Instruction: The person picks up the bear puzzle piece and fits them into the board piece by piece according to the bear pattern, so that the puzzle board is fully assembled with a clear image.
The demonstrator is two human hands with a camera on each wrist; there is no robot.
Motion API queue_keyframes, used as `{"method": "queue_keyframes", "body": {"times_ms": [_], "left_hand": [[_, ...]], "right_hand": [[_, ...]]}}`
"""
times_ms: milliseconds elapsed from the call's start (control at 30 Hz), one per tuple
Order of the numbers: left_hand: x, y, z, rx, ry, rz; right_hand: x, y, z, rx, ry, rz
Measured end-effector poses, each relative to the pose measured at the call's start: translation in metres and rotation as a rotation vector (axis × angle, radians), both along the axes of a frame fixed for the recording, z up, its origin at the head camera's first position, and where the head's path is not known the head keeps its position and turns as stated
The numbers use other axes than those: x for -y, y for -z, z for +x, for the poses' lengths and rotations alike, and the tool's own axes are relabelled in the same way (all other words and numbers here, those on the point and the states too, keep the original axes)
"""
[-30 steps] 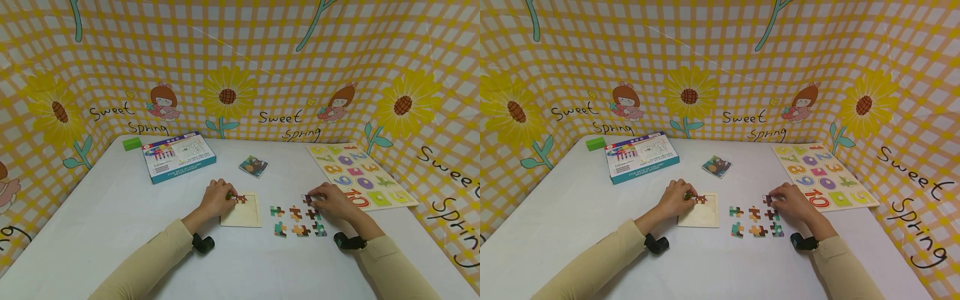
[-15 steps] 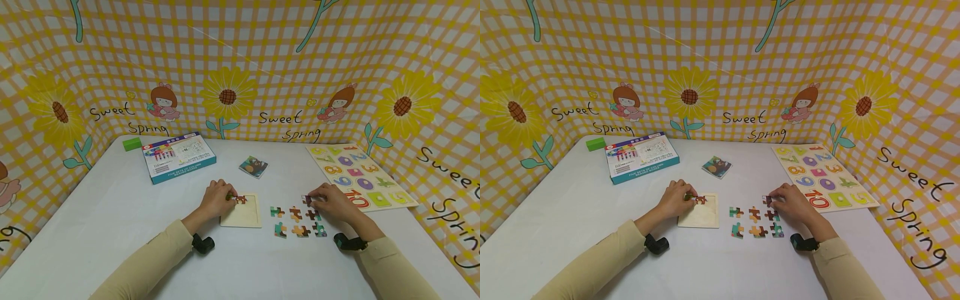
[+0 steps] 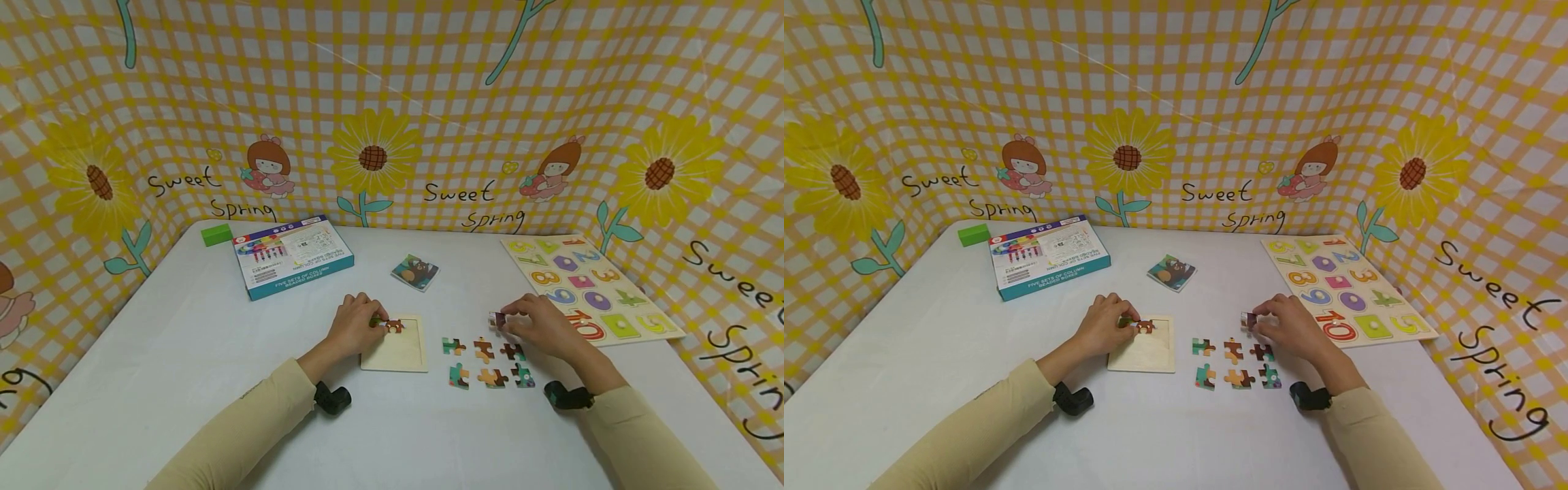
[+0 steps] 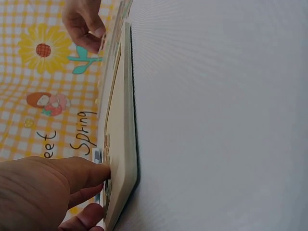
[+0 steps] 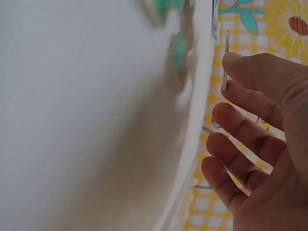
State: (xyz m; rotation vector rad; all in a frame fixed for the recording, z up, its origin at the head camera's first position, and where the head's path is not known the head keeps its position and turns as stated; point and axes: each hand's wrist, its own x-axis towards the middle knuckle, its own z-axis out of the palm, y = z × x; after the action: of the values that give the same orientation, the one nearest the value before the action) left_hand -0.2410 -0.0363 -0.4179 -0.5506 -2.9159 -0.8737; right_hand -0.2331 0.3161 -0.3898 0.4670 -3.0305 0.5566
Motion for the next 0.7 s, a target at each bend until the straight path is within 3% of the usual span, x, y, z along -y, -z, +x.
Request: {"method": "queue_keyframes", "body": {"times_ms": [333,700], "left_hand": [[-0.001,0.0,0.001,0.01,-0.006,-0.005],[0.0,0.0,0.0,0.002,-0.003,-0.012]], "right_hand": [[0.043,-0.014,0.008,-0.02,-0.014,-0.033],[0.086,-0.012,0.007,-0.031,-0.07,-0.052]]}}
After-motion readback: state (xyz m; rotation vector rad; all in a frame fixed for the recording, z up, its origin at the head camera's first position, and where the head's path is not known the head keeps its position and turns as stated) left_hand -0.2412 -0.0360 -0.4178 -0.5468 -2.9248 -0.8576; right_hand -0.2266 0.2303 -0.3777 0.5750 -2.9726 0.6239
